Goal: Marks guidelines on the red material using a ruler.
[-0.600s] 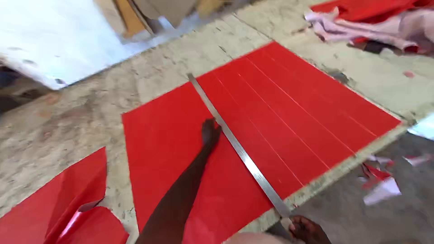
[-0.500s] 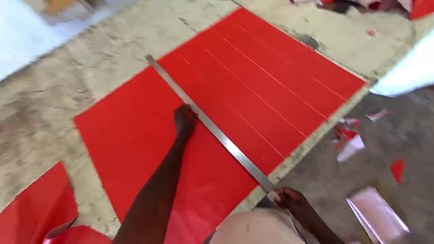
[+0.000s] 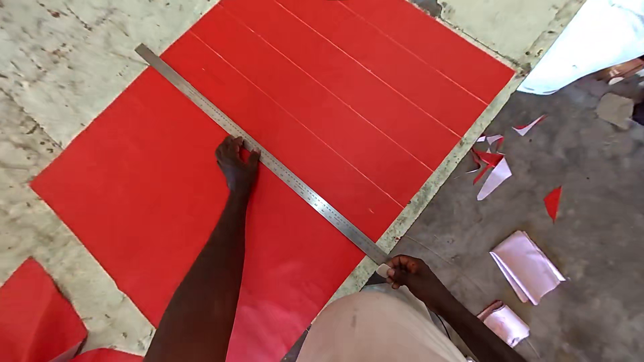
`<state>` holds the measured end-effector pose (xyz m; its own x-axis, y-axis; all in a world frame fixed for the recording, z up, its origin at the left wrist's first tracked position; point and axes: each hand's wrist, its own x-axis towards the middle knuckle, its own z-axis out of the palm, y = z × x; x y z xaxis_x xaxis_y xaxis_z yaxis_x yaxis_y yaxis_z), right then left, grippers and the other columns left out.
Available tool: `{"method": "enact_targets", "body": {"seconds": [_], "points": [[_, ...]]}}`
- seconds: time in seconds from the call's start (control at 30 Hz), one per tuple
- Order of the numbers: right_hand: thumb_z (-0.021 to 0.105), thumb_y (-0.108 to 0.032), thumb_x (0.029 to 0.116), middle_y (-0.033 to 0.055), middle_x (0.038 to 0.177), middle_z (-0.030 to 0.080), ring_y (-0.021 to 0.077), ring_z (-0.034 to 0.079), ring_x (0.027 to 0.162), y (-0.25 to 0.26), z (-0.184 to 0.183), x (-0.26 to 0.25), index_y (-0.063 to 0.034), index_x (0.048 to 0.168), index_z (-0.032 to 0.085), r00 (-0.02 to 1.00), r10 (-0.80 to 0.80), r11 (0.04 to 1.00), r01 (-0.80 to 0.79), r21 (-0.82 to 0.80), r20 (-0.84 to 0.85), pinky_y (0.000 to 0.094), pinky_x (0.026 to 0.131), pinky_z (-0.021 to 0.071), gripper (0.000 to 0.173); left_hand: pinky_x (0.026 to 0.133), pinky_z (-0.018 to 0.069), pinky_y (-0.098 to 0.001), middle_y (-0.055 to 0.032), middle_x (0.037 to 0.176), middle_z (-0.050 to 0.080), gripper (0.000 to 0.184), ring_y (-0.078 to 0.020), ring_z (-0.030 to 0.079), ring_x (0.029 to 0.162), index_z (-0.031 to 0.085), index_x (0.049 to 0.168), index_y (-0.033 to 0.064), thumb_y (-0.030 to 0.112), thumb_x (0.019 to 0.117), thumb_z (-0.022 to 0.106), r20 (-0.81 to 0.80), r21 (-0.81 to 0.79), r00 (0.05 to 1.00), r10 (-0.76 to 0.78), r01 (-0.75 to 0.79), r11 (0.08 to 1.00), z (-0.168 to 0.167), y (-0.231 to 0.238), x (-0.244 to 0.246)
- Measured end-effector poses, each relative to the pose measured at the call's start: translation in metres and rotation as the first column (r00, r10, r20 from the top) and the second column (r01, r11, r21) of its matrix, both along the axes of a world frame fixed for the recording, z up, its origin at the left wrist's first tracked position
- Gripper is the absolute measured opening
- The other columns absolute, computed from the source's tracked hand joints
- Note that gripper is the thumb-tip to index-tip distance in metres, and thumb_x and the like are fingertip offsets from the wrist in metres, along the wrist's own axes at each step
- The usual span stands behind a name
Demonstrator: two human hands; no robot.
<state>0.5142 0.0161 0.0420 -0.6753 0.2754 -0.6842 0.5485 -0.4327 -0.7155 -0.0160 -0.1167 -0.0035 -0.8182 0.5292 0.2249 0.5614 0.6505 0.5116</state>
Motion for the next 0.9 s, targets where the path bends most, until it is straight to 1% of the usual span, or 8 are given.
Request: {"method": "enact_targets", "body": {"seconds": [0.2, 0.3, 0.4, 0.47, 0.6, 0.7, 0.83, 0.9], "points": [[0.063, -0.011, 0.1, 0.0133, 0.094, 0.072, 0.0234, 0.072, 0.081, -0.002, 0.002, -0.002, 0.0008, 0.111, 0.066, 0.999, 0.037, 0.999, -0.037, -0.001, 0.007, 0.0379, 0.077, 0.0624, 0.016, 0.117, 0.031, -0.0594, -0.0179, 0.151, 0.051, 0.057, -0.0372, 0.042, 0.143, 0.062, 0.138, 0.0084, 0.047, 0.0962, 0.063, 0.002, 0.001, 1.0, 0.002, -0.002, 1.0, -0.001, 0.0, -0.001], [0.063, -0.011, 0.0999, 0.0128, 0.094, 0.072, 0.0224, 0.072, 0.081, -0.003, 0.002, -0.002, 0.001, 0.112, 0.066, 0.999, 0.053, 0.999, -0.053, -0.012, -0.002, 0.038, 0.077, 0.0623, 0.017, 0.114, 0.0326, -0.0623, -0.0179, 0.154, 0.047, 0.052, -0.0387, 0.04, 0.144, 0.062, 0.14, 0.0128, 0.043, 0.0979, 0.061, 0.01, -0.011, 1.0, -0.002, 0.002, 1.0, 0.004, 0.001, 0.001], [0.063, -0.01, 0.1003, 0.0129, 0.095, 0.071, 0.0228, 0.072, 0.082, -0.003, 0.0, -0.003, 0.0011, 0.111, 0.065, 0.999, 0.051, 0.999, -0.051, -0.015, -0.001, 0.0383, 0.078, 0.0625, 0.016, 0.113, 0.0298, -0.065, -0.011, 0.161, 0.041, 0.041, -0.0363, 0.034, 0.149, 0.065, 0.138, 0.0233, 0.036, 0.1009, 0.053, 0.011, -0.03, 0.999, -0.033, 0.033, 0.999, 0.005, 0.0, 0.002], [0.063, -0.01, 0.1004, 0.0132, 0.096, 0.071, 0.0231, 0.072, 0.082, -0.003, -0.001, -0.002, 0.0009, 0.112, 0.065, 0.999, 0.051, 0.999, -0.051, -0.013, 0.006, 0.0383, 0.078, 0.0625, 0.016, 0.116, 0.0273, -0.0646, -0.0057, 0.162, 0.043, 0.038, -0.0338, 0.033, 0.151, 0.067, 0.136, 0.0268, 0.035, 0.1033, 0.048, 0.003, -0.055, 0.998, -0.057, 0.057, 0.997, 0.004, 0.001, 0.002], [0.064, -0.009, 0.1, 0.0133, 0.095, 0.071, 0.0232, 0.072, 0.081, -0.003, -0.004, -0.002, 0.0005, 0.111, 0.065, 0.999, 0.04, 0.999, -0.04, -0.009, 0.017, 0.0377, 0.077, 0.0627, 0.015, 0.117, 0.0277, -0.0628, -0.0052, 0.159, 0.047, 0.043, -0.0301, 0.038, 0.149, 0.065, 0.137, 0.0242, 0.044, 0.1035, 0.048, -0.012, -0.085, 0.998, -0.067, 0.065, 0.994, 0.002, 0.002, -0.001], [0.063, -0.009, 0.0997, 0.0135, 0.094, 0.072, 0.0233, 0.072, 0.081, -0.003, -0.004, -0.004, 0.0006, 0.11, 0.065, 0.999, 0.036, 0.999, -0.036, -0.009, 0.021, 0.0376, 0.077, 0.0627, 0.014, 0.118, 0.0258, -0.0629, -0.0052, 0.16, 0.046, 0.047, -0.0279, 0.036, 0.151, 0.064, 0.138, 0.024, 0.05, 0.103, 0.048, -0.011, -0.095, 0.998, -0.064, 0.062, 0.994, 0.0, 0.002, -0.003], [0.064, -0.009, 0.099, 0.0137, 0.094, 0.072, 0.0234, 0.072, 0.08, -0.004, -0.007, 0.0, 0.0017, 0.111, 0.066, 0.999, 0.036, 0.999, -0.036, -0.014, 0.016, 0.0387, 0.077, 0.0626, 0.016, 0.12, 0.0236, -0.0605, -0.004, 0.162, 0.043, 0.047, -0.0257, 0.034, 0.152, 0.063, 0.14, 0.0248, 0.049, 0.1028, 0.047, 0.012, -0.088, 0.999, -0.052, 0.052, 0.995, -0.001, 0.002, 0.001], [0.064, -0.012, 0.0981, 0.0119, 0.093, 0.071, 0.0225, 0.071, 0.08, -0.005, -0.005, 0.005, 0.0018, 0.111, 0.066, 0.998, 0.053, 0.998, -0.054, 0.024, 0.021, 0.0401, 0.077, 0.0622, 0.019, 0.119, 0.0275, -0.0628, -0.0083, 0.161, 0.044, 0.049, -0.03, 0.036, 0.152, 0.061, 0.143, 0.0193, 0.044, 0.1019, 0.05, -0.005, -0.072, 0.999, -0.031, 0.031, 0.997, -0.002, 0.005, 0.008]]}}
